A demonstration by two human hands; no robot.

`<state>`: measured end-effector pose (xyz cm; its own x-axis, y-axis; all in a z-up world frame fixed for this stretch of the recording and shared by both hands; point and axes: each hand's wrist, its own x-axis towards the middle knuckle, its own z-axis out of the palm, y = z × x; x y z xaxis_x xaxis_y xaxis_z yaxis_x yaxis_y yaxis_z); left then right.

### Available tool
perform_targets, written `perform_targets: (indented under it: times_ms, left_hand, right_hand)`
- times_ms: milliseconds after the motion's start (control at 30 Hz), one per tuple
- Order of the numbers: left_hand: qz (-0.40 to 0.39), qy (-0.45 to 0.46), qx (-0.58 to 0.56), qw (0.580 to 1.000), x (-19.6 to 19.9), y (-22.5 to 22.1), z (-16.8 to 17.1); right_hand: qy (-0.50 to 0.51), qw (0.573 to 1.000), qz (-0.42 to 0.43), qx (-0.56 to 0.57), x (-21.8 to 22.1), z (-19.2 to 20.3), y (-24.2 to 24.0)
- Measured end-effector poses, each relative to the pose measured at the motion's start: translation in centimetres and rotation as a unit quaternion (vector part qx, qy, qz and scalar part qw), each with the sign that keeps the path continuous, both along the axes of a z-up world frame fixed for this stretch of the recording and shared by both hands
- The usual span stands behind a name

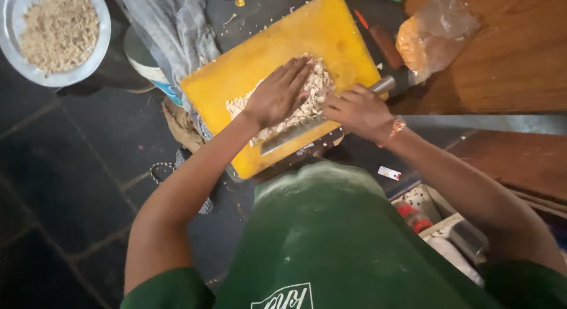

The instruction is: The person chops pieces of food on a yellow cutting board using a cleaver and pulls apart the chopped pieces by hand.

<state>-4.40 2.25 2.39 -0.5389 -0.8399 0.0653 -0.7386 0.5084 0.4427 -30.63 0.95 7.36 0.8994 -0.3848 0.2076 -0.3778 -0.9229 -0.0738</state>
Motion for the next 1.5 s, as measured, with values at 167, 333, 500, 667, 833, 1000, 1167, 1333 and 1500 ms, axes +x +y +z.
perform_targets:
  times_ms: [167,333,500,667,833,1000,1167,1333,1500]
  left_hand:
    - [0.007,-0.061,-0.052,0.997,-1.2,-0.2,-1.1]
    - [0.018,0.034,0.073,0.997,-0.4,-1.2,-1.2]
    - [0.118,0.176,0.146,0.966,3.1,-1.1,-1.1]
    - [0.087,0.123,0.161,0.975,2.2,-1.1,-3.7]
    - [0.071,0.119,0.132,0.981,2.4,-0.8,-3.5]
    - [0.073,0.072,0.130,0.986,2.2,-0.7,-2.8]
    - [0.079,0.073,0.110,0.988,1.9,-0.6,-2.6]
    - [0.155,-0.004,0.052,0.987,1.8,-0.1,-1.2]
    - [0.384,0.221,-0.021,0.896,5.4,5.0,-0.3]
  right_hand:
    - [0.070,0.995,0.011,0.067,-0.1,1.0,-0.6]
    - [0.027,0.997,0.036,0.069,1.2,0.9,-1.6]
    - [0.049,0.995,0.022,0.083,-0.6,1.1,-1.5]
    - [0.003,0.998,0.018,0.054,0.6,0.4,-1.9]
    - [-0.033,0.998,0.031,0.036,3.3,0.6,-2.4]
    - [-0.021,0.991,0.043,0.126,1.9,1.3,-2.1]
    - [0.002,0.988,0.057,0.142,1.8,0.9,-1.0]
    - [-0.019,0.993,0.039,0.107,4.1,0.3,-1.1]
    - [-0.003,0.985,-0.015,0.170,-0.3,2.6,-1.9]
